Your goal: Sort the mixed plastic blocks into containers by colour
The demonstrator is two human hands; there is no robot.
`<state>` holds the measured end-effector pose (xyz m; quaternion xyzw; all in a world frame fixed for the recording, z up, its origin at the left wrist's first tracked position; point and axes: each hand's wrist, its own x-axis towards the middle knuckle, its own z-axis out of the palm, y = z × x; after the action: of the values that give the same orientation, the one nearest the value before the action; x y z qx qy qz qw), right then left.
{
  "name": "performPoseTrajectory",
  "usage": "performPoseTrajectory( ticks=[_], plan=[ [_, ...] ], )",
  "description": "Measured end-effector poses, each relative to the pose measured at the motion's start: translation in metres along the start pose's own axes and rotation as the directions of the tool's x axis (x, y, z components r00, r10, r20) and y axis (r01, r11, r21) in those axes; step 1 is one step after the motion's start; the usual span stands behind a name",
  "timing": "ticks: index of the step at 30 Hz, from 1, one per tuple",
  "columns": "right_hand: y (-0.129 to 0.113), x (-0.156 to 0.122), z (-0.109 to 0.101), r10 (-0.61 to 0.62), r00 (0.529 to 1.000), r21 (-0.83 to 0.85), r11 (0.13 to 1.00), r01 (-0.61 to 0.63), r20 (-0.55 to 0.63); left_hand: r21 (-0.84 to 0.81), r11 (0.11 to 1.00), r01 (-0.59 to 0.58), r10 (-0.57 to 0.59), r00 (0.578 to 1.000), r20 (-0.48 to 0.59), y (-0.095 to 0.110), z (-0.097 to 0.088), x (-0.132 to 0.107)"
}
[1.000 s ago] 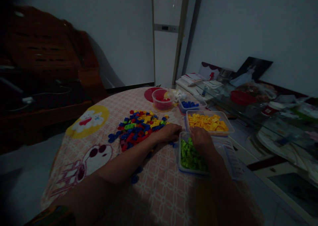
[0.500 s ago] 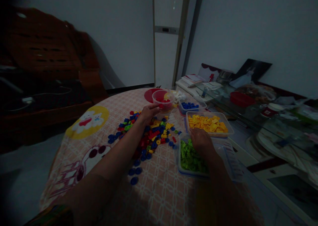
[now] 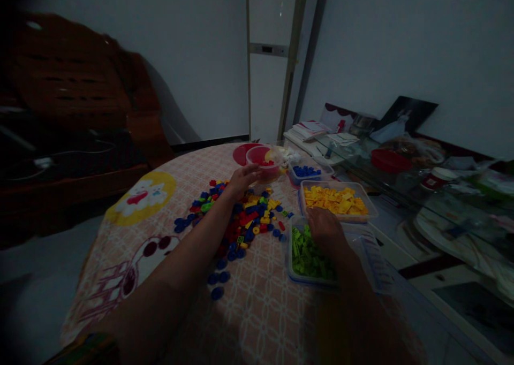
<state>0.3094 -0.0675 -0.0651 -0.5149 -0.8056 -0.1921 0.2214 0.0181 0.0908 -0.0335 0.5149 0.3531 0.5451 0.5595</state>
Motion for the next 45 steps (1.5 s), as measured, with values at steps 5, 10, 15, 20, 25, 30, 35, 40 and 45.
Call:
performPoseTrajectory(
  ticks=[5,10,15,20,25,30,35,40,45],
  plan=[
    [0.001,-0.002,0.002,0.014,1.0,-0.009,1.0,-0.014,0.001,0.43,0.903,0.001,0.074,0.985,-0.156,-0.011,-0.015,0.007],
    [0.002,-0.005,0.003,-0.02,1.0,-0.03,0.999,0.02,-0.01,0.712,0.699,-0.066,0.119,0.993,-0.025,-0.002,-0.019,0.0],
    [-0.001,-0.002,0.004,0.02,1.0,-0.005,1.0,-0.02,0.003,0.74,0.658,-0.136,0.106,0.99,0.088,0.024,-0.017,-0.006],
    [-0.01,0.011,-0.008,0.139,0.97,-0.03,0.99,-0.135,0.199,0.609,0.72,-0.333,0.318,0.938,0.136,0.076,-0.036,-0.015],
    [-0.021,0.023,-0.024,0.233,0.907,-0.073,0.972,-0.222,0.352,0.855,0.465,-0.232,0.236,0.963,0.133,0.074,-0.085,-0.046],
    [-0.026,0.029,-0.033,0.247,0.882,-0.098,0.969,-0.227,0.401,0.969,0.245,-0.025,0.133,0.991,-0.008,0.025,-0.139,-0.106],
    [-0.026,0.03,-0.034,0.245,0.887,-0.074,0.969,-0.235,0.391,0.943,0.334,0.009,0.114,0.992,-0.049,0.003,-0.145,-0.158],
    [-0.024,0.027,-0.031,0.242,0.901,-0.066,0.97,-0.234,0.359,0.92,0.392,-0.03,0.148,0.988,-0.031,-0.006,-0.111,-0.159],
    [-0.024,0.025,-0.031,0.224,0.915,-0.041,0.974,-0.223,0.337,0.919,0.385,-0.086,0.233,0.973,-0.006,-0.013,-0.085,-0.138]
  ],
)
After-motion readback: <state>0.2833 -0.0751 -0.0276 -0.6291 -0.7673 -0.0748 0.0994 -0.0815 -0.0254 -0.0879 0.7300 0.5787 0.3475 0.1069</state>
